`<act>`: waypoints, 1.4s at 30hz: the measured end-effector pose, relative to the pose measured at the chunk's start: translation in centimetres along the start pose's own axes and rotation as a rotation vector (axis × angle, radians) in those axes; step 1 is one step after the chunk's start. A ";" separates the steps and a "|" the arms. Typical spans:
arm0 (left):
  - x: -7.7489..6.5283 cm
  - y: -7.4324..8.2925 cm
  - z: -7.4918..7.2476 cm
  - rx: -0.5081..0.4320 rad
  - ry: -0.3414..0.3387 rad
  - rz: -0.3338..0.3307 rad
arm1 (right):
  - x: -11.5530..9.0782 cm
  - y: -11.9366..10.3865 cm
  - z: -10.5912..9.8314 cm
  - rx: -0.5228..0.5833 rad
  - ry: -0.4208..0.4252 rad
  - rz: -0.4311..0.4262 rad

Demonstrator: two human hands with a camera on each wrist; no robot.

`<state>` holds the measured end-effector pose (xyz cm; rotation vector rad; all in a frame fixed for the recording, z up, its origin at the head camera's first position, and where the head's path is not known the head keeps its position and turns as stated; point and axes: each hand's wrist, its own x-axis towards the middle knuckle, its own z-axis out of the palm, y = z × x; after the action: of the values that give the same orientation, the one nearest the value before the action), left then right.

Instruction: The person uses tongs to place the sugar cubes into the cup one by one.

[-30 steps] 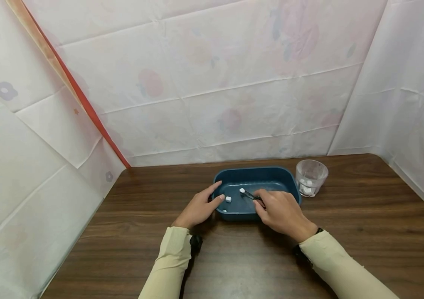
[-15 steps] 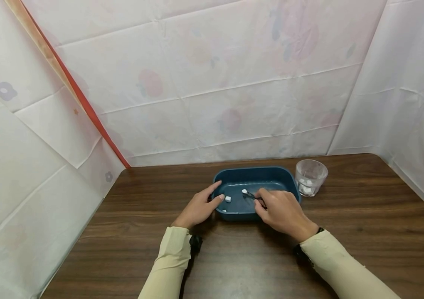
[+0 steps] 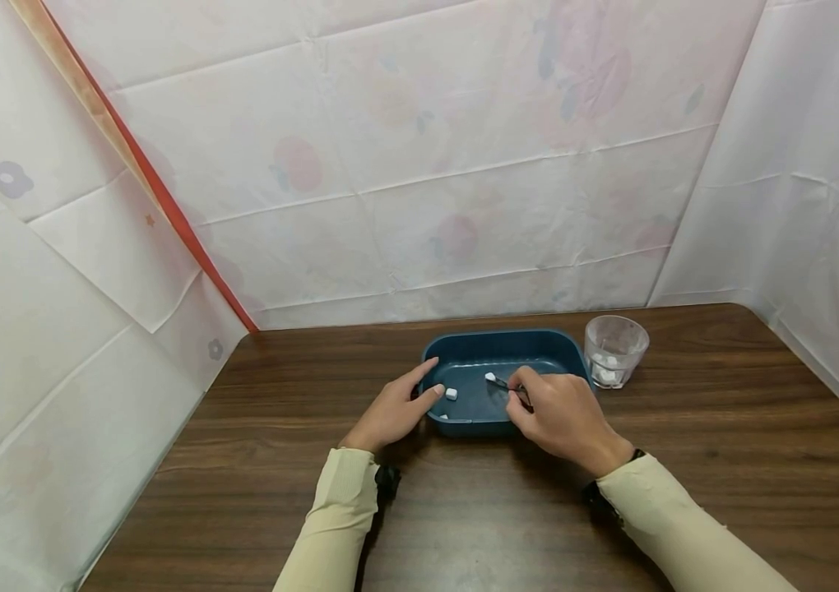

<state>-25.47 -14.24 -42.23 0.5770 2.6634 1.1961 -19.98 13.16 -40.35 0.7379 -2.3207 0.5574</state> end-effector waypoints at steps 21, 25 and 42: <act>0.0 -0.2 0.0 -0.010 -0.003 0.004 | 0.2 0.5 -1.0 0.014 0.067 -0.014; 0.0 -0.2 0.0 -0.009 -0.008 0.007 | 0.3 0.6 -1.3 0.011 0.078 -0.014; -0.1 -0.1 0.0 -0.013 -0.006 0.009 | 0.7 1.6 -2.9 -0.023 0.141 -0.012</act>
<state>-25.42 -14.33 -42.33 0.5908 2.6484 1.2117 -20.16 15.70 -38.15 0.6795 -2.1878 0.5585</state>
